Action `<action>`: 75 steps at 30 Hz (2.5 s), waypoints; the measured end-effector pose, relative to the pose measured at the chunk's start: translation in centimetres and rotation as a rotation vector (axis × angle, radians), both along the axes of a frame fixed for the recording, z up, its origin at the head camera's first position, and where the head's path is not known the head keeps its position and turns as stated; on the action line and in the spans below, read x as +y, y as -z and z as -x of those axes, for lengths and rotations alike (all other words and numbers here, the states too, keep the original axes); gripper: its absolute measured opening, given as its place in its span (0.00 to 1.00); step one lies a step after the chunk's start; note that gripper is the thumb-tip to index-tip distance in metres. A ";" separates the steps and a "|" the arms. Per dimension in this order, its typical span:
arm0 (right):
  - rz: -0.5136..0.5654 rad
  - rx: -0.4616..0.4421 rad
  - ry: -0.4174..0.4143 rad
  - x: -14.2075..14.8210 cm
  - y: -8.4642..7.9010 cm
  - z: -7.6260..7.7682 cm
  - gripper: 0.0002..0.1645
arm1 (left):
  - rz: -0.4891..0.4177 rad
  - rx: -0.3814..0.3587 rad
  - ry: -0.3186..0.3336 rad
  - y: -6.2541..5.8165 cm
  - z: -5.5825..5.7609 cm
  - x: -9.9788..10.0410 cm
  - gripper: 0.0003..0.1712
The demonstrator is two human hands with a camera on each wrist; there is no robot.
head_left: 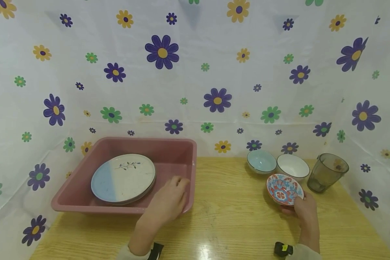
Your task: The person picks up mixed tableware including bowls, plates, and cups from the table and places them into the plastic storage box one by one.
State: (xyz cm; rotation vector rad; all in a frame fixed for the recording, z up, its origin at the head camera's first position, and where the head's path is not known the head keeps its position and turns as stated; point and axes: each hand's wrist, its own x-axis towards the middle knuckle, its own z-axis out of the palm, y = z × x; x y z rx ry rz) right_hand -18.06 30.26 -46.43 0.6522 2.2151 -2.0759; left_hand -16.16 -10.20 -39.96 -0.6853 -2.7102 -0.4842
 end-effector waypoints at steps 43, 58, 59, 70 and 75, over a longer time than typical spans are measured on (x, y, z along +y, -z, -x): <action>0.041 0.059 0.035 -0.3 -2.3 -0.9 0.36 | -0.043 0.149 0.204 0.4 -1.0 3.5 0.19; 0.035 0.058 0.016 -0.1 -2.8 -1.1 0.35 | -0.023 0.150 0.234 0.6 -1.2 4.2 0.20; 0.030 0.059 0.014 -0.1 -2.8 -1.1 0.35 | -0.023 0.154 0.234 0.6 -1.2 4.3 0.20; -0.001 0.068 -0.022 -0.5 -3.7 -1.2 0.36 | -0.031 0.140 0.245 0.7 -1.4 4.5 0.19; 0.008 0.080 -0.030 -0.8 -4.1 -1.3 0.36 | -0.031 0.149 0.250 0.6 -1.4 4.5 0.19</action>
